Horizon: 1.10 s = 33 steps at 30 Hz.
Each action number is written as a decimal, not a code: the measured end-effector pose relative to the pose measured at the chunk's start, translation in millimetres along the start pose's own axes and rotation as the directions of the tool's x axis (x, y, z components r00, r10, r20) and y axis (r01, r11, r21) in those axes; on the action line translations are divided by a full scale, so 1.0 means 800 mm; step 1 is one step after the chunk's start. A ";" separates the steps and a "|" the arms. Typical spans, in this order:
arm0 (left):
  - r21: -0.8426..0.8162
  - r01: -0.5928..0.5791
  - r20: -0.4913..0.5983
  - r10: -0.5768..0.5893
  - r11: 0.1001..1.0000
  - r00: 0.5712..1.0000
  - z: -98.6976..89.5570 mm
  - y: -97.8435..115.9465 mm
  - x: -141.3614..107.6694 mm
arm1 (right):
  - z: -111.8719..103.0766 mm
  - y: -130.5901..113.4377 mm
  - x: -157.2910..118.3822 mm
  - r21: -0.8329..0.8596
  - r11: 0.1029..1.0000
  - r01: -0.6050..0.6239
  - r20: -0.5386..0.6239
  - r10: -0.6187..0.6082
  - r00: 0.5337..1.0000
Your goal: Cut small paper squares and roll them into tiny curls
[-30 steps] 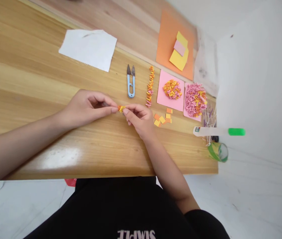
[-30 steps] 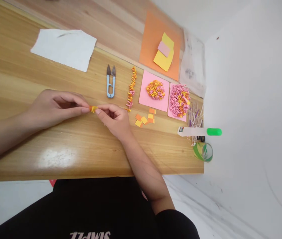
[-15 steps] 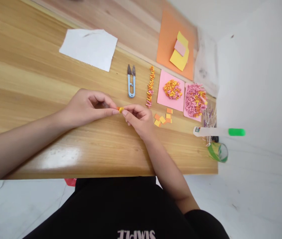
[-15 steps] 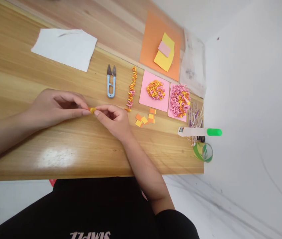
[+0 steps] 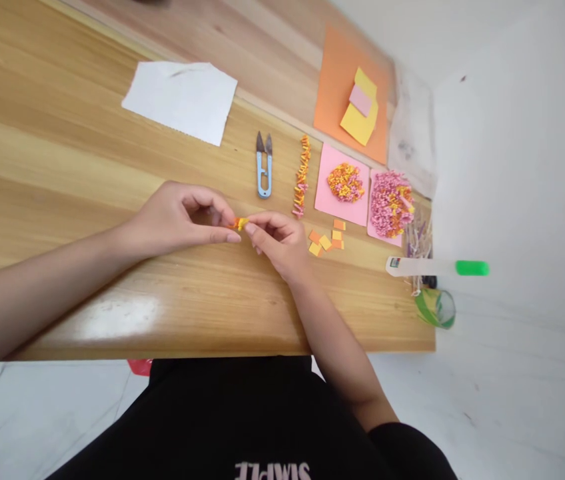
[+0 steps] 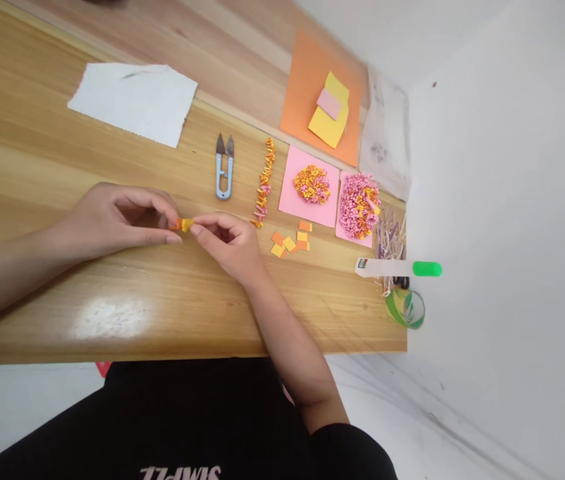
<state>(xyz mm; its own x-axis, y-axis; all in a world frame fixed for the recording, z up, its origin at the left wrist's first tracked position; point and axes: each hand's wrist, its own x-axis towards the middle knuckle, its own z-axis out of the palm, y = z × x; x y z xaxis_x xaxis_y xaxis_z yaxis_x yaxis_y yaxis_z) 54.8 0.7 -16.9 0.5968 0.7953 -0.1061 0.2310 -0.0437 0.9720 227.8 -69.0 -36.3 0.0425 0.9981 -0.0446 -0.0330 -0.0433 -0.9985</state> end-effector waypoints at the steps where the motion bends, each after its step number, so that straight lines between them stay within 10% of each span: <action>1: -0.001 -0.002 0.000 0.002 1.000 1.000 0.000 -0.001 0.000 | 0.000 0.000 0.000 0.008 1.000 -0.001 -0.009 0.001 1.000; 33: 0.006 0.056 -0.053 -0.056 0.998 0.997 0.002 0.001 -0.003 | 0.000 0.001 0.003 0.035 0.994 -0.105 -0.057 0.107 0.993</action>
<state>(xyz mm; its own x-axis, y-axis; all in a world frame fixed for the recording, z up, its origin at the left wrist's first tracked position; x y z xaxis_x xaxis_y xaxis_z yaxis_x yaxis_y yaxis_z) 55.2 -2.1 -16.2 0.5412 0.8276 -0.1489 0.2685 -0.0023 0.9633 227.9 -66.4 -37.2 0.0952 0.9836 -0.1530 -0.0726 -0.1464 -0.9866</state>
